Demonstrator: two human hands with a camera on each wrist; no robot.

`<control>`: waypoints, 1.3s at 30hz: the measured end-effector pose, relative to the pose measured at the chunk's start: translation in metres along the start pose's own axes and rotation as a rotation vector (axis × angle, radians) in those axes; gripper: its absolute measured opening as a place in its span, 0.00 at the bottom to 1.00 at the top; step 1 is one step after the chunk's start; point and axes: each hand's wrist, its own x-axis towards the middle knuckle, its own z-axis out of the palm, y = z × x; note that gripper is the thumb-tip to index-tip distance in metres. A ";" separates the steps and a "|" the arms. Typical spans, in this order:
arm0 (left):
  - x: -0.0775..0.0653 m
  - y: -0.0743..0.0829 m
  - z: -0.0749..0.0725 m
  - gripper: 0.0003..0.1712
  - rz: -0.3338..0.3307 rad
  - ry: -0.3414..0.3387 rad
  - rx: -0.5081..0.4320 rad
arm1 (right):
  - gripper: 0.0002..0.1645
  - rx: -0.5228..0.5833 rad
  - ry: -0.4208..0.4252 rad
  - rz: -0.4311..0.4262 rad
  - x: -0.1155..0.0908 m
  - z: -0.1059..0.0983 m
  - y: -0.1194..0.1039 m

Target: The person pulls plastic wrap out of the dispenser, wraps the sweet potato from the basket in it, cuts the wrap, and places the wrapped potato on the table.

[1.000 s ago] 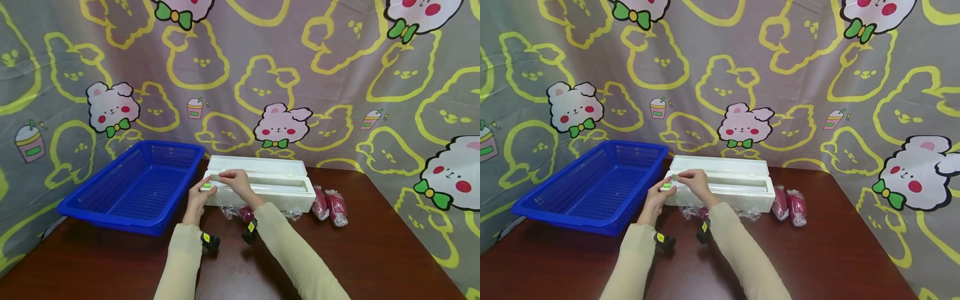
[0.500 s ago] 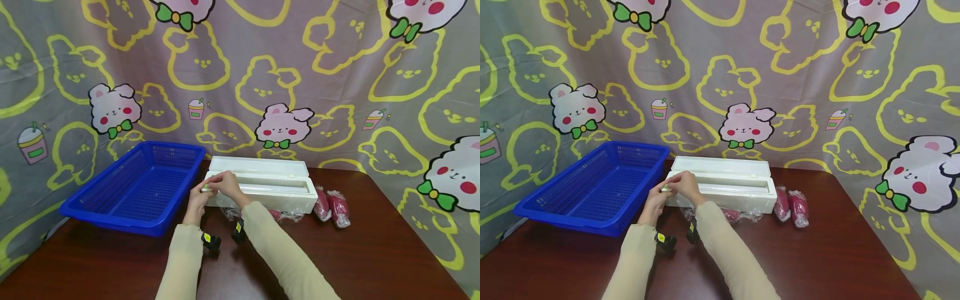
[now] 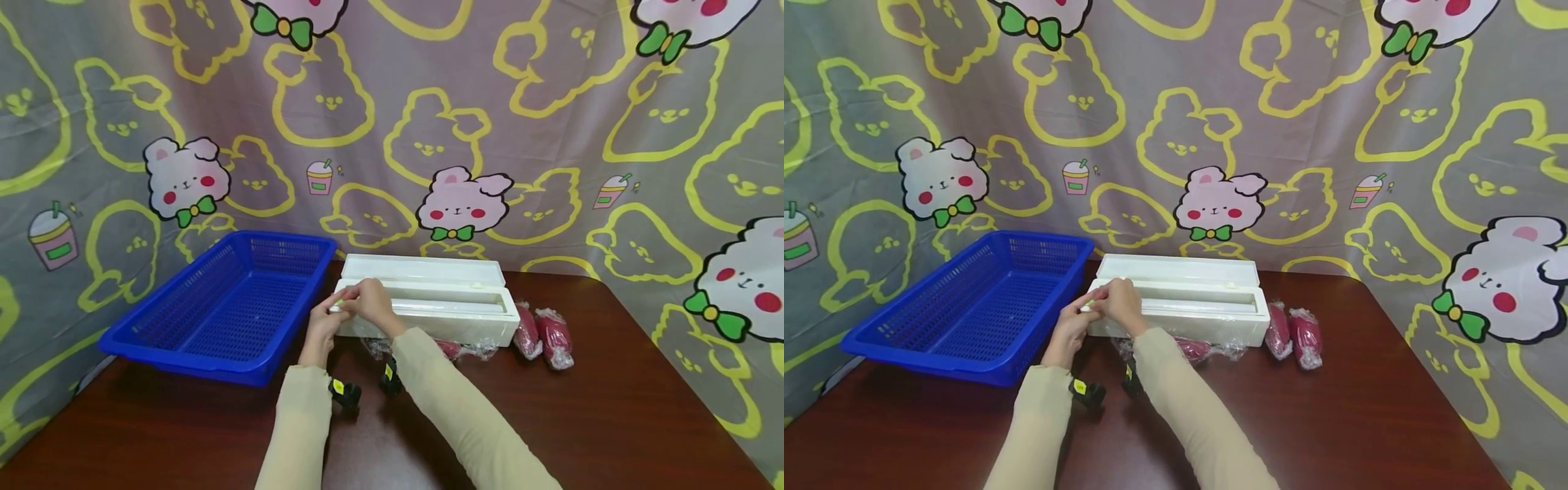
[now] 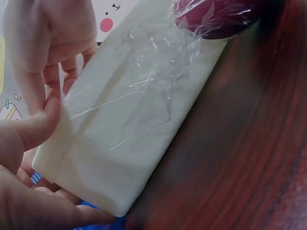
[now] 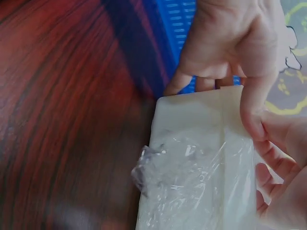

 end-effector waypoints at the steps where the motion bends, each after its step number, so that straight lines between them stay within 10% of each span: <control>1: 0.000 0.000 0.000 0.32 -0.010 0.001 0.007 | 0.06 0.022 -0.015 0.011 0.001 0.000 0.001; 11: 0.003 -0.001 -0.008 0.31 0.016 -0.012 0.064 | 0.08 0.278 -0.073 0.146 0.004 0.000 0.007; 25: 0.002 0.005 -0.009 0.28 0.040 -0.050 0.102 | 0.09 0.219 -0.141 0.175 0.008 -0.010 0.004; 28: 0.002 0.004 -0.007 0.27 0.038 -0.051 0.121 | 0.10 0.187 -0.133 0.156 0.010 -0.009 0.009; 35: 0.004 0.000 -0.009 0.22 0.066 -0.046 0.170 | 0.08 0.137 -0.056 -0.064 0.059 0.063 0.086; 39: 0.005 -0.002 -0.011 0.22 0.089 -0.047 0.156 | 0.10 0.131 -0.078 -0.074 0.042 0.048 0.068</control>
